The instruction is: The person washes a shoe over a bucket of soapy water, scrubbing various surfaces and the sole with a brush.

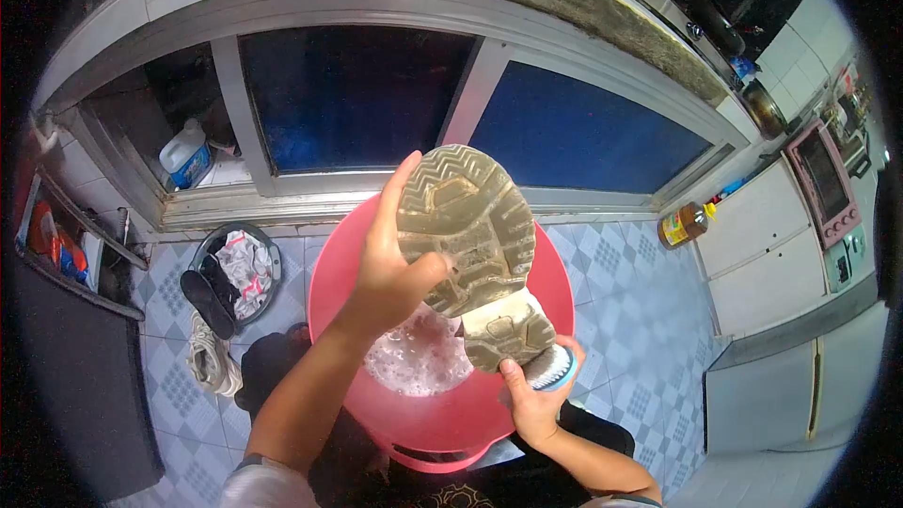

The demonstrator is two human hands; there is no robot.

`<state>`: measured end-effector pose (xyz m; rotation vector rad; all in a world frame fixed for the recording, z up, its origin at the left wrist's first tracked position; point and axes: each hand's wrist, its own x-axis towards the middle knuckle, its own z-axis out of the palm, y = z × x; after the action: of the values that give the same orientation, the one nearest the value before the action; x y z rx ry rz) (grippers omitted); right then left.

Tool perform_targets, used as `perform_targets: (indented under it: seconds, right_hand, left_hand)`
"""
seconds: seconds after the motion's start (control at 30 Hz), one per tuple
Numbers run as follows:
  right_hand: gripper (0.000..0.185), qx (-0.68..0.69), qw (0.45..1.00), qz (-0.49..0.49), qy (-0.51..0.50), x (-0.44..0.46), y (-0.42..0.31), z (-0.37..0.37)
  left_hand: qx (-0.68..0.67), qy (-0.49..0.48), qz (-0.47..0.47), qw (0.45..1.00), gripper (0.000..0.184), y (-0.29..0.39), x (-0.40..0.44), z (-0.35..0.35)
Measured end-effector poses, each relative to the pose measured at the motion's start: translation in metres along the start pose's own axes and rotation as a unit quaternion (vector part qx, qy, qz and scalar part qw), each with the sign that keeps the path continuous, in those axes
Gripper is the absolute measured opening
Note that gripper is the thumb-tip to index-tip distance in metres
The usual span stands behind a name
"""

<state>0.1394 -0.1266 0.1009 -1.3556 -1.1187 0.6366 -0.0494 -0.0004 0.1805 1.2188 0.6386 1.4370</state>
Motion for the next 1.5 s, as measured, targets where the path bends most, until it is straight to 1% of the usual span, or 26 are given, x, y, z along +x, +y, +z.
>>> perform_targets:
  seconds: [0.27,0.37,0.47,0.57,0.7,0.77,0.8,0.87,0.93,1.07,1.1,1.17,1.37,1.43,1.5]
  right_hand:
    - [0.065,0.005,1.000,0.007,0.000,-0.001,0.000,0.001]
    - [0.065,-0.022,1.000,0.003,0.000,-0.002,0.005,-0.002]
    - [0.065,-0.007,1.000,0.017,0.001,-0.002,0.001,0.001]
    - [0.065,-0.031,1.000,-0.004,-0.002,-0.001,0.002,0.001]
    - [0.065,-0.029,1.000,0.002,-0.008,-0.002,0.002,0.002]
    - [0.065,0.000,1.000,0.013,-0.002,-0.002,0.003,0.003]
    - [0.065,0.000,1.000,0.014,-0.003,-0.002,0.005,0.002]
    - [0.066,-0.068,0.997,-0.029,-0.025,-0.002,0.009,-0.001]
    - [0.065,-0.070,0.997,-0.031,-0.024,-0.003,0.009,0.000]
    - [0.065,-0.093,0.994,-0.042,-0.025,-0.003,0.005,0.002]
    - [0.065,-0.093,0.994,-0.043,-0.026,-0.004,0.005,0.004]
    - [0.064,-0.028,1.000,-0.007,-0.005,-0.005,0.005,0.007]
    - [0.063,-0.037,0.999,-0.012,-0.015,-0.006,0.004,0.008]
    - [0.063,-0.037,0.999,-0.011,-0.015,-0.006,0.004,0.009]
    - [0.063,-0.037,0.999,-0.011,-0.017,-0.006,0.004,0.009]
  left_hand:
    - [-0.015,-0.020,0.008,1.000,0.080,-0.006,0.001,-0.005]
    - [-0.026,-0.022,0.005,0.999,0.081,-0.004,0.000,-0.005]
    - [-0.034,-0.016,-0.012,0.999,0.079,-0.002,0.000,-0.003]
    - [-0.009,-0.006,0.010,1.000,0.077,-0.005,0.000,-0.003]
    - [-0.003,-0.006,0.000,1.000,0.075,-0.004,0.000,-0.004]
    - [-0.002,-0.006,-0.003,1.000,0.076,-0.004,0.000,-0.003]
    - [0.020,-0.003,0.006,1.000,0.077,-0.004,-0.001,-0.002]
    - [0.041,0.002,0.015,0.999,0.079,-0.004,0.000,0.001]
    - [-0.008,0.008,0.010,1.000,0.082,-0.005,0.001,0.002]
    - [-0.020,0.009,0.005,1.000,0.083,-0.005,0.002,0.002]
    - [-0.020,0.008,0.004,1.000,0.083,-0.005,0.001,0.001]
    - [-0.022,0.008,0.002,1.000,0.082,-0.005,0.000,0.000]
    - [-0.022,0.016,-0.003,1.000,0.082,-0.007,0.002,-0.002]
    - [-0.045,0.023,0.007,0.999,0.081,-0.012,0.002,-0.003]
    - [-0.034,0.026,0.014,0.999,0.080,-0.011,0.002,-0.002]
